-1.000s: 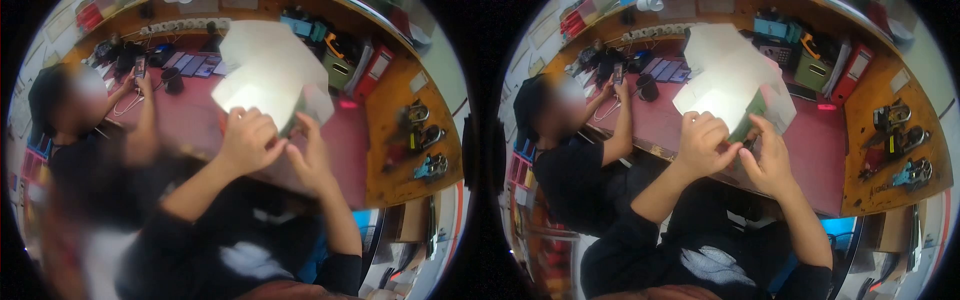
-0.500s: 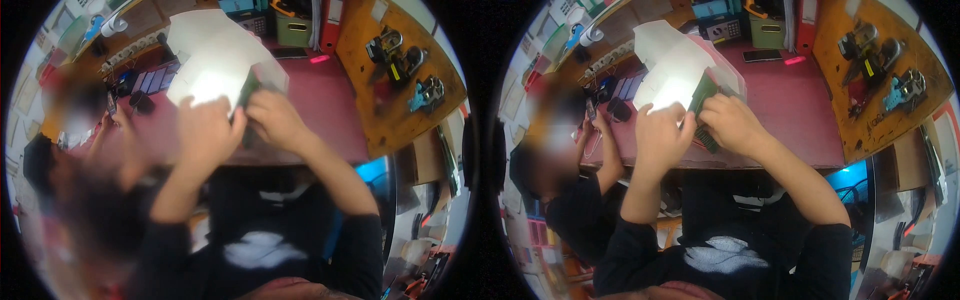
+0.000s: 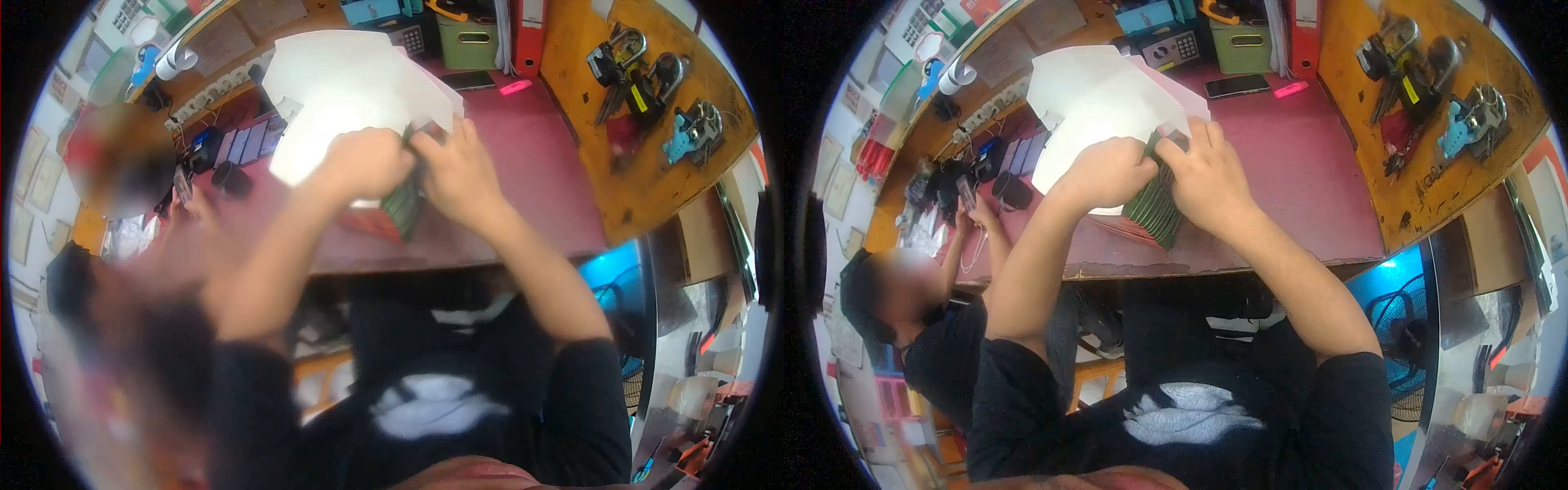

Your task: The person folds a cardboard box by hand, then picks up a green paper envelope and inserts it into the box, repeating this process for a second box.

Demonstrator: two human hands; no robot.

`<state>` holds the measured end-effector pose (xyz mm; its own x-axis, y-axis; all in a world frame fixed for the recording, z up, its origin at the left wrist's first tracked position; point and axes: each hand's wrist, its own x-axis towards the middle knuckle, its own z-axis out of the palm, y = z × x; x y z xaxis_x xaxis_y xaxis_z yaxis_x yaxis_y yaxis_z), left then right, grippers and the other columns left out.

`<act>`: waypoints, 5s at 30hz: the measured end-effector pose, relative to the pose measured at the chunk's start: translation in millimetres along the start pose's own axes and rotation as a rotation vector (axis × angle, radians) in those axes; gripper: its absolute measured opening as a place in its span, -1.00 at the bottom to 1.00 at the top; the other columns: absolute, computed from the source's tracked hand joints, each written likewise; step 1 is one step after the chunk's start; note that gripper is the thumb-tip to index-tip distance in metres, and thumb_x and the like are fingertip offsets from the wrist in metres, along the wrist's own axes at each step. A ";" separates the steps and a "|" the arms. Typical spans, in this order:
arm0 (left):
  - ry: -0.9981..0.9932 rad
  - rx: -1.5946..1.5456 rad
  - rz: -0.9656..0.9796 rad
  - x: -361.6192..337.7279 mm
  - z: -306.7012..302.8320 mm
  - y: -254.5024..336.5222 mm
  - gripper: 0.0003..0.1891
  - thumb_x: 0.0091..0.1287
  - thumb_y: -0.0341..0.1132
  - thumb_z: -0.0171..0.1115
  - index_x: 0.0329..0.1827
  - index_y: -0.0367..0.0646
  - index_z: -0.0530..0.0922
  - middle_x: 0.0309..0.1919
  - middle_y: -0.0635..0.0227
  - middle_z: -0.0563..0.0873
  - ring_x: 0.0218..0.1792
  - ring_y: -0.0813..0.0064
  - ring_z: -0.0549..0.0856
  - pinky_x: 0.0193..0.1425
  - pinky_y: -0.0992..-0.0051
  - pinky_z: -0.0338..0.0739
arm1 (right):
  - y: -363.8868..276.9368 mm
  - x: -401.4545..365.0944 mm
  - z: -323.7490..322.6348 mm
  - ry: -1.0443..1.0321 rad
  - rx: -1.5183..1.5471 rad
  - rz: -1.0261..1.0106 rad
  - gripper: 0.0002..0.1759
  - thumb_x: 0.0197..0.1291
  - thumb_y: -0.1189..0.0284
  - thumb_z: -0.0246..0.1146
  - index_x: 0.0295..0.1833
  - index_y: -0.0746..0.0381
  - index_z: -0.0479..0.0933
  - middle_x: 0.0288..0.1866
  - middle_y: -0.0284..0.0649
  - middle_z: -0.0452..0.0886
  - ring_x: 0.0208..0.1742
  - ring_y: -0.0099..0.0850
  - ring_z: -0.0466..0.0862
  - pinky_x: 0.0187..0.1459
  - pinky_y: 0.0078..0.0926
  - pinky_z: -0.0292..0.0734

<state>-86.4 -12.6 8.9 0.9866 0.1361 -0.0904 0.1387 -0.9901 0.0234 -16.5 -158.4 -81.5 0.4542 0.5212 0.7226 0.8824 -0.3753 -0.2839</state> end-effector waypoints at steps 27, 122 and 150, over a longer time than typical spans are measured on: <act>0.747 -0.494 0.218 -65.0 109.2 -112.6 0.10 0.10 0.33 0.45 0.58 -0.16 0.23 0.56 0.07 0.24 0.58 0.07 0.23 0.62 0.08 0.09 | 38.2 -45.9 -127.4 0.294 0.339 0.061 -0.52 0.18 0.28 0.43 0.19 0.20 0.61 0.18 -0.01 0.53 0.22 -0.11 0.55 0.23 -0.24 0.48; 0.579 -0.836 0.734 -48.8 -24.7 -67.5 -0.84 0.25 -0.31 0.25 -0.41 -0.23 0.61 -0.50 0.08 0.60 -0.44 -0.04 0.57 -0.32 0.12 0.38 | -69.4 124.2 -112.2 -0.443 0.395 -0.431 -0.63 0.11 0.47 0.45 0.08 0.17 0.70 0.21 -0.11 0.54 0.26 -0.05 0.52 0.28 -0.12 0.35; 0.509 -1.949 0.517 37.4 14.9 -97.9 -0.67 0.41 -0.33 0.16 0.04 -0.44 0.66 -0.14 0.14 0.80 -0.21 0.43 0.79 -0.09 0.49 0.69 | -19.2 94.5 29.2 0.134 0.675 -0.509 -0.41 -0.11 0.18 0.66 -0.05 0.25 0.58 0.21 -0.02 0.63 0.34 0.42 0.49 0.34 0.32 0.48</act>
<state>-64.3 88.9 -11.6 0.8389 0.2544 0.4812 -0.5435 0.3442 0.7656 13.1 -79.6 -26.2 0.0023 0.3913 0.9203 0.8786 0.4387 -0.1887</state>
